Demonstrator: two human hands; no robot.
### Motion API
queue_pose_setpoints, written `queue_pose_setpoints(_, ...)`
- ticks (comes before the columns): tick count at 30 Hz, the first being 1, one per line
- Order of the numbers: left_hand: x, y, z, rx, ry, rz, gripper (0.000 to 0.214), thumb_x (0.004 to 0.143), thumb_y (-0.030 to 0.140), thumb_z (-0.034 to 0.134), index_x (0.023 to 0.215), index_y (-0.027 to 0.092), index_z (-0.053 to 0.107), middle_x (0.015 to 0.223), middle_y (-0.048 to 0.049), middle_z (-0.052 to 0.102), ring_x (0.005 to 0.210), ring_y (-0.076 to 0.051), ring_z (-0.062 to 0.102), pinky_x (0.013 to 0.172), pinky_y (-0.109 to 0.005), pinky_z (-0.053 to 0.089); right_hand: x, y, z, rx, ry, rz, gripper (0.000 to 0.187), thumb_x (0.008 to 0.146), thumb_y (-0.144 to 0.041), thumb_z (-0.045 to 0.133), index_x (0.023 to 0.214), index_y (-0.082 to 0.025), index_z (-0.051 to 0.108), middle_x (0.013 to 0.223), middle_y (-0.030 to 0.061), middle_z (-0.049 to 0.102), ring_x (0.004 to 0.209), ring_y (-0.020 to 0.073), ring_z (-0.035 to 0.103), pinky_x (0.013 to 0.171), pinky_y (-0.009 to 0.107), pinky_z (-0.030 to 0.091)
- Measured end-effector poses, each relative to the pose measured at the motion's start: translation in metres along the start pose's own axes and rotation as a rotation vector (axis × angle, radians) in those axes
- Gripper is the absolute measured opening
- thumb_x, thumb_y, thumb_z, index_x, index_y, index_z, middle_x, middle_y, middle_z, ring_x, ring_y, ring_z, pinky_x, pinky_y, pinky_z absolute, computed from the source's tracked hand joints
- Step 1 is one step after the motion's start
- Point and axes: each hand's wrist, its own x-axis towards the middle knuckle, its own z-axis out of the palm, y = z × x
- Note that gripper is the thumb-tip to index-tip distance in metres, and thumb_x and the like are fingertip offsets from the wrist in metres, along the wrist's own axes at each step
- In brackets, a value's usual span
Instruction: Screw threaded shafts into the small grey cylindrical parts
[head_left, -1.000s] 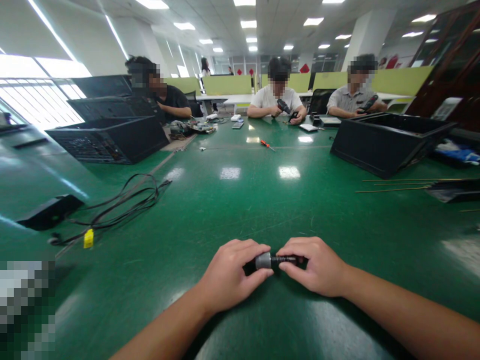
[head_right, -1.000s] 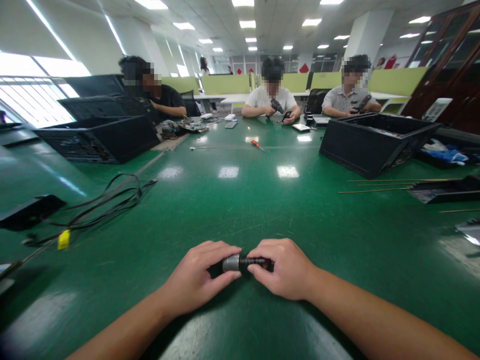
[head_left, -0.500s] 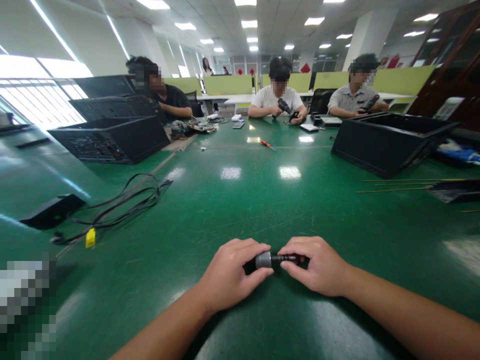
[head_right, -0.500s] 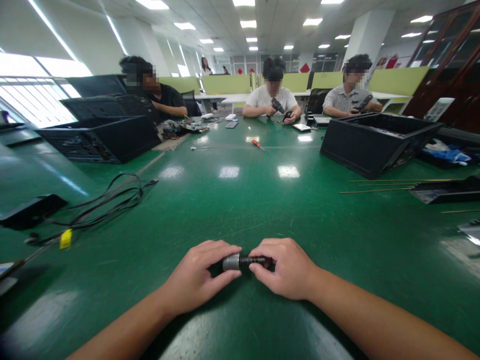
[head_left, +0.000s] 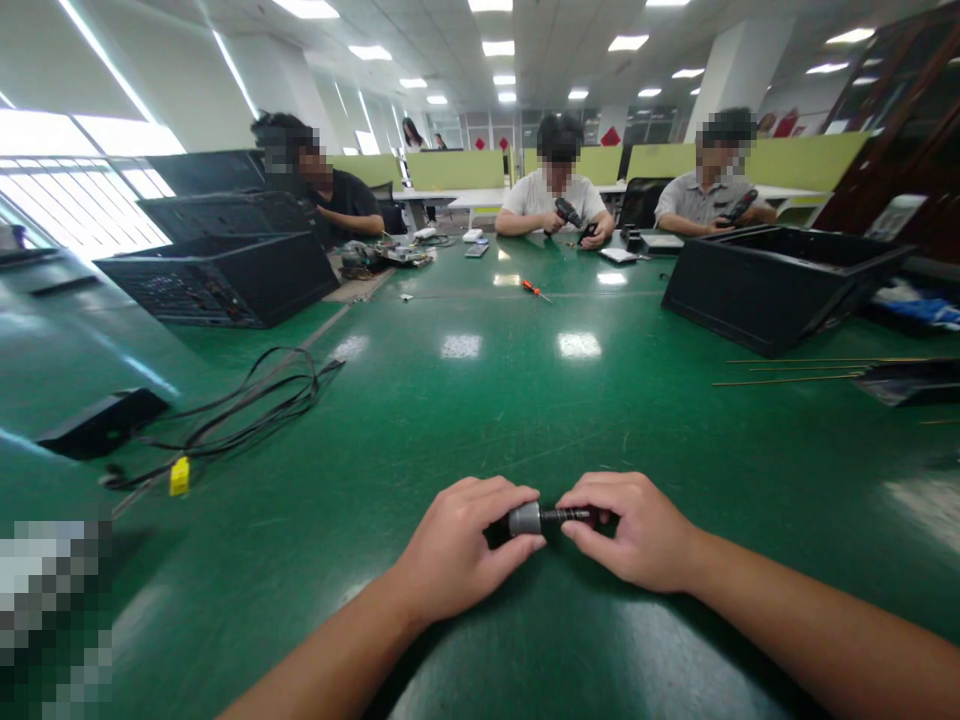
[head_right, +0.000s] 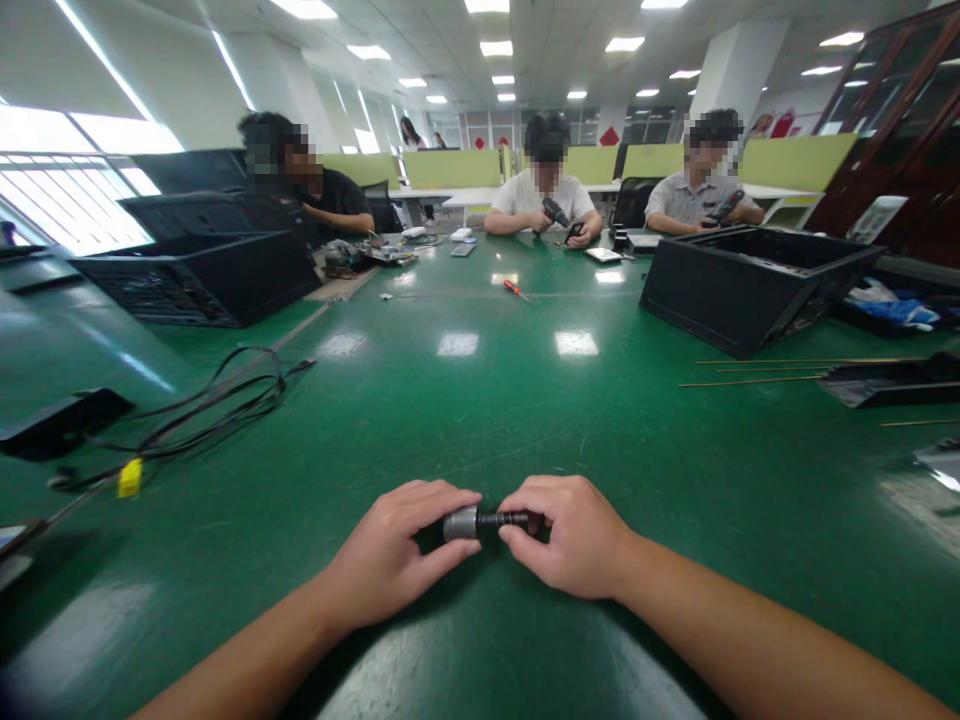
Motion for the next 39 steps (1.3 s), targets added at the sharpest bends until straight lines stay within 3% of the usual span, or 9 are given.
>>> queue_pose_setpoints(39,0.0002,-0.0023,-0.0034,-0.024,0.022,-0.019,0.029,0.087,0.03,0.071,0.115,0.025,0.066,0.101,-0.0013,0.073,0.089,-0.019,0.066,0.082,-0.034,0.048,-0.0014,0.0014,-0.0026,-0.003,0.026,0.051,0.014,0.085,-0.019,0.064,0.096,-0.02,0.071,0.076,0.0008,0.066,0.066,0.0144,0.059,0.063,0.027,0.044)
